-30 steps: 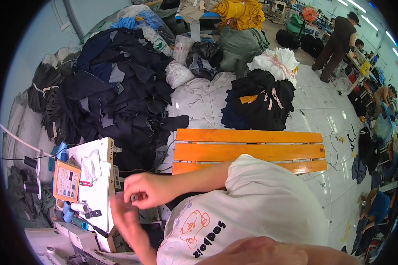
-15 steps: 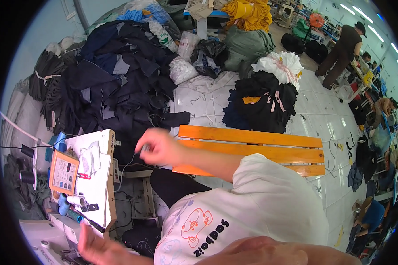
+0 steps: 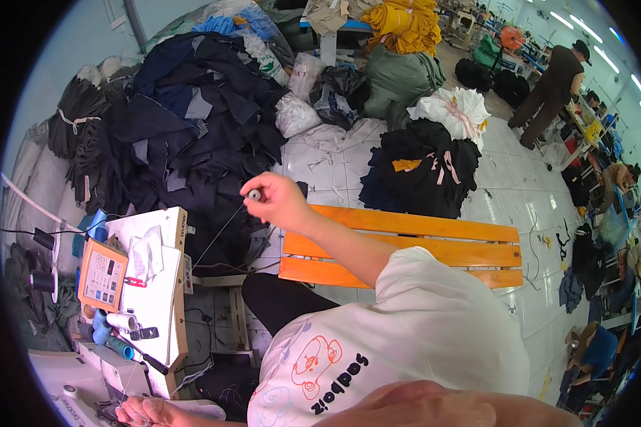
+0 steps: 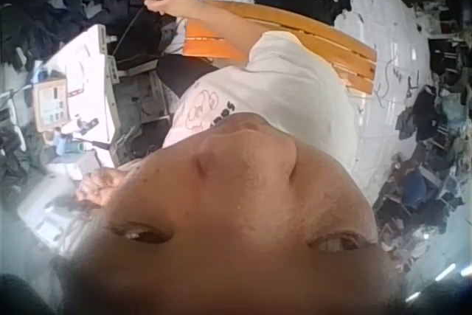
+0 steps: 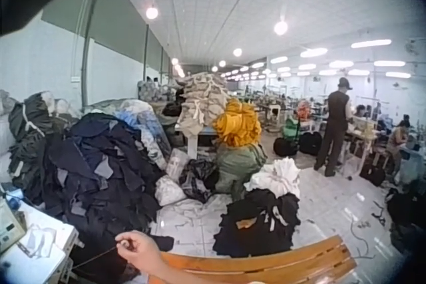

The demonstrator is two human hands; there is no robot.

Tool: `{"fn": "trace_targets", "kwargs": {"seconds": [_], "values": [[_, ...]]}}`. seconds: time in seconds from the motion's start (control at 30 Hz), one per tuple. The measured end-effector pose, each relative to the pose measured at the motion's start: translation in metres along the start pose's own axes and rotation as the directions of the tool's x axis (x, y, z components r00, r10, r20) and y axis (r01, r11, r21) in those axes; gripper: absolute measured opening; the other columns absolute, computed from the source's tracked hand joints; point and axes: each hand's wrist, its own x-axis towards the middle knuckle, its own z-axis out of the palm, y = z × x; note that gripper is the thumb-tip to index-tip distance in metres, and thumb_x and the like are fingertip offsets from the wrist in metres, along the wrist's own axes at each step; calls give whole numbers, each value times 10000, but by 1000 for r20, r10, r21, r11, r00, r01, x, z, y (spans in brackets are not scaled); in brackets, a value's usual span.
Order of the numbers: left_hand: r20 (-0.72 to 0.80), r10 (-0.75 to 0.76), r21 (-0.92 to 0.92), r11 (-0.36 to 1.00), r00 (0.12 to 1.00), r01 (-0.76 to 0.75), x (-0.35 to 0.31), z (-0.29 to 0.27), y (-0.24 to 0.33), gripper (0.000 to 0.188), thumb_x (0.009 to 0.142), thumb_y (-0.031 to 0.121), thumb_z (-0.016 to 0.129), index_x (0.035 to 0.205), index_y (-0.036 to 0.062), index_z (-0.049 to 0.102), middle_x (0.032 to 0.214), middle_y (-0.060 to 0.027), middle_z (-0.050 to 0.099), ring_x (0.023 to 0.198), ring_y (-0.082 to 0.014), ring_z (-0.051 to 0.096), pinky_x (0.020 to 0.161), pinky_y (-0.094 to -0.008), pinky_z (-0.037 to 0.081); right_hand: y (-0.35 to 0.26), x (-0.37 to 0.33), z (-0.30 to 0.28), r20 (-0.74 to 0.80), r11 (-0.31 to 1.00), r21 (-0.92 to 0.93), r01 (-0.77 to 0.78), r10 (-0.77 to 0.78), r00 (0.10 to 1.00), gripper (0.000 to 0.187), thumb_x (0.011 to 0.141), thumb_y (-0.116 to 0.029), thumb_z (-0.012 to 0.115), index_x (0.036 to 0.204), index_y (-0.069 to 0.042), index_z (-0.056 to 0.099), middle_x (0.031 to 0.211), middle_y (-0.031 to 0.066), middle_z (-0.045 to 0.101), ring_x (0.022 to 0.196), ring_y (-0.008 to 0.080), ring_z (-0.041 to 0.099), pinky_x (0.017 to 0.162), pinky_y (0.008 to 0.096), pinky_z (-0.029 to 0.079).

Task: Threading a sewing machine needle and winding thread onto a bobbin case system in a manufacturing plant.

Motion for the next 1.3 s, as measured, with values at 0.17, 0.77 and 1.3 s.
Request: {"fn": "trace_targets", "kwargs": {"seconds": [0.17, 0.77, 1.3], "values": [[-492, 7, 647, 672, 870, 361, -25, 31, -115, 182, 1042, 144, 497, 1164, 11, 518, 991, -112, 571, 947, -222, 592, 959, -400, 517, -16, -68, 64, 561, 935, 120, 335, -342, 754, 148, 769, -82, 722, 910, -40, 710, 859, 69, 597, 721, 178, 598, 605, 303, 481], [-491, 5, 623, 701, 871, 348, -29, 20, -103, 279, 1046, 240, 513, 1196, 6, 534, 1088, -142, 589, 1093, -217, 571, 1039, -362, 471, -15, -53, 61, 523, 832, 79, 549, -504, 688, 154, 797, -94, 739, 947, -58, 725, 892, 64, 605, 702, 123, 601, 600, 263, 521], [-511, 437, 793, 573, 741, 209, -12, -1, -44, 304, 1061, 232, 454, 1277, 25, 511, 1182, -214, 635, 1090, -271, 623, 1031, -416, 470, -16, -16, 24, 167, 902, -202, 381, -352, 921, 157, 730, -118, 734, 877, -63, 730, 791, 73, 619, 713, 184, 627, 609, 331, 490]]}}
